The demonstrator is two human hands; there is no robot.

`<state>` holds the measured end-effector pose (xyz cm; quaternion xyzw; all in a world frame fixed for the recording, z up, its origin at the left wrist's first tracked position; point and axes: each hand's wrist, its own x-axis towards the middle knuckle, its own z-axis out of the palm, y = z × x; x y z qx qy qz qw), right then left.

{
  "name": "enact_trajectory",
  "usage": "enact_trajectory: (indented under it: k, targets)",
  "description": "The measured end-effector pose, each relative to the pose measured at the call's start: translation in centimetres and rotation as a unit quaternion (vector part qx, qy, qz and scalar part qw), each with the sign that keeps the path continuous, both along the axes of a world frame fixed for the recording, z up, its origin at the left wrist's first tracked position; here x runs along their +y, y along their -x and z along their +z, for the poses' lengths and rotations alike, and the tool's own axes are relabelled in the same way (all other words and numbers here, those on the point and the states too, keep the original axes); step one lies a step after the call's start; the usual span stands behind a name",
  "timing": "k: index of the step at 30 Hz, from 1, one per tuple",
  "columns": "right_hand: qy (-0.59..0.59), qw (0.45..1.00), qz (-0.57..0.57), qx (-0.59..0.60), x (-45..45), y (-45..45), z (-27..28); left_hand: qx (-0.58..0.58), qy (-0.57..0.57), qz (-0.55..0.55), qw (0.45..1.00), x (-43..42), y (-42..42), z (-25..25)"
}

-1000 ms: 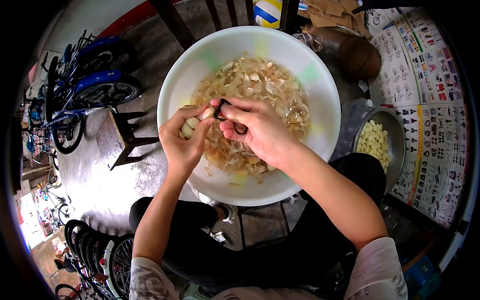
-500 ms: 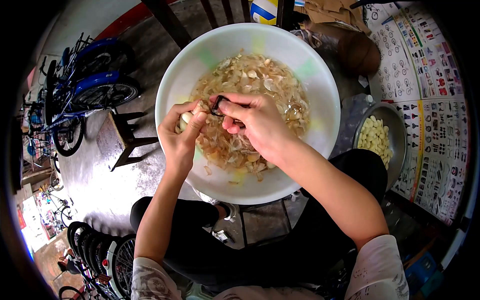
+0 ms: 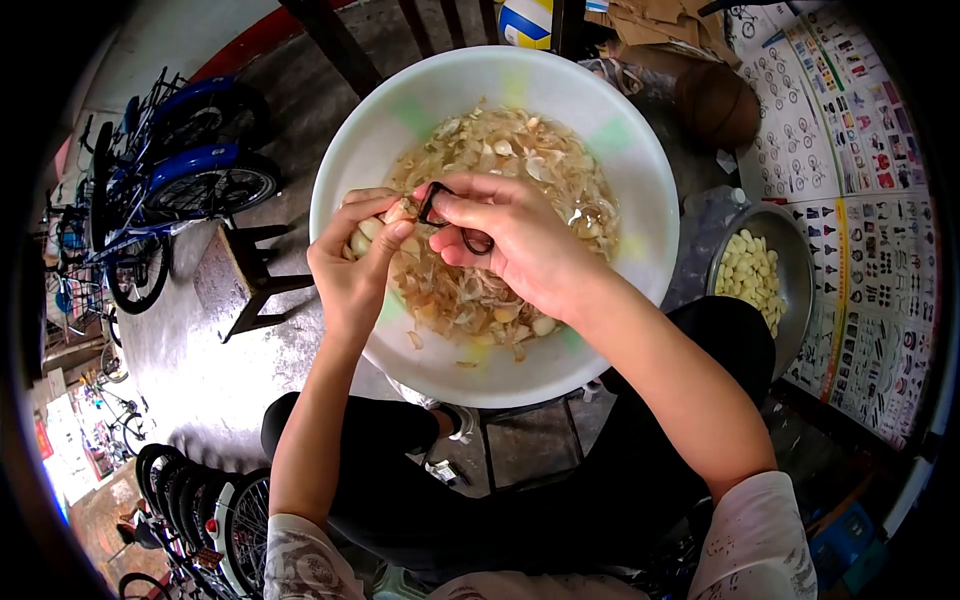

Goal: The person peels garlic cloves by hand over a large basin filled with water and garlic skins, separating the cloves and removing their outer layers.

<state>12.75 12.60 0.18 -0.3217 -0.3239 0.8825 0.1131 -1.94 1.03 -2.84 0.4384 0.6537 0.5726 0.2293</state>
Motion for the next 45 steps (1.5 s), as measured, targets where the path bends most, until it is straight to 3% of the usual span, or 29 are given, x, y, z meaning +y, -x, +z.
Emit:
enact_trajectory:
  k: [6, 16, 19, 21, 22, 24, 25, 27, 28, 29, 30, 32, 34, 35, 40, 42, 45]
  targets:
    - [-0.053, 0.998, 0.017, -0.013, 0.1, -0.3, -0.8, 0.133, -0.013, -0.005, 0.991, 0.2, 0.2, 0.4]
    - [-0.117, 0.991, -0.006, -0.062, 0.1, -0.2, -1.2, 0.139, -0.019, 0.006, 0.99, 0.4, -0.1, 0.3]
    - [-0.125, 0.991, -0.005, -0.056, 0.0, -0.3, -1.1, 0.039, -0.005, 0.0, 0.999, 0.2, -0.2, 0.1]
    - [-0.094, 0.995, -0.016, -0.018, 0.0, -0.3, -1.3, -0.223, 0.092, 0.027, 0.97, -0.2, -0.8, 1.0]
    - [-0.094, 0.995, -0.015, -0.017, 0.0, -0.3, -1.3, -0.223, 0.092, 0.027, 0.97, -0.4, -0.8, 0.8]
    - [-0.072, 0.997, -0.002, 0.002, 0.0, -0.3, -1.2, -0.44, 0.066, -0.023, 0.895, -0.8, -0.5, 0.0]
    - [-0.072, 0.997, -0.002, 0.001, 0.0, -0.2, -1.2, -0.441, 0.066, -0.023, 0.895, -0.9, -0.4, -0.3]
    - [-0.193, 0.968, 0.102, -0.124, 0.2, 0.0, -1.1, -0.592, 0.007, -0.04, 0.805, -0.9, -0.1, -0.6]
    - [-0.194, 0.968, 0.102, -0.123, 0.2, -0.1, -2.0, -0.591, 0.006, -0.041, 0.805, -0.7, -0.1, -0.4]
    - [-0.496, 0.851, 0.078, -0.154, 0.2, -0.5, -3.5, -0.581, -0.002, 0.01, 0.814, -0.4, -0.2, 0.0]
    - [-0.746, 0.644, 0.045, -0.167, 0.4, -0.3, -3.7, -0.569, -0.012, 0.061, 0.82, 0.0, -0.3, 0.5]
    - [-0.77, 0.616, 0.032, -0.166, 0.8, -0.5, -3.0, -0.536, -0.004, 0.077, 0.841, -0.1, -0.2, 0.9]
    - [-0.479, 0.871, 0.076, -0.08, 1.3, -0.1, -1.4, -0.42, 0.087, 0.015, 0.903, -0.7, 0.1, 0.2]
    - [-0.364, 0.924, 0.087, -0.076, 1.0, 0.1, 0.1, -0.402, 0.08, 0.038, 0.912, -0.5, -0.4, 0.4]
    - [-0.218, 0.973, 0.063, -0.036, 0.5, 0.4, 1.0, -0.364, 0.079, 0.031, 0.928, -0.6, -0.8, 0.3]
    - [-0.179, 0.982, 0.041, -0.04, 0.6, 0.3, 0.7, -0.22, 0.096, 0.022, 0.971, -0.6, -0.7, 0.3]
    - [-0.142, 0.988, 0.057, -0.031, 0.7, 0.2, 0.5, -0.137, 0.08, 0.014, 0.987, -0.5, -0.5, 0.1]
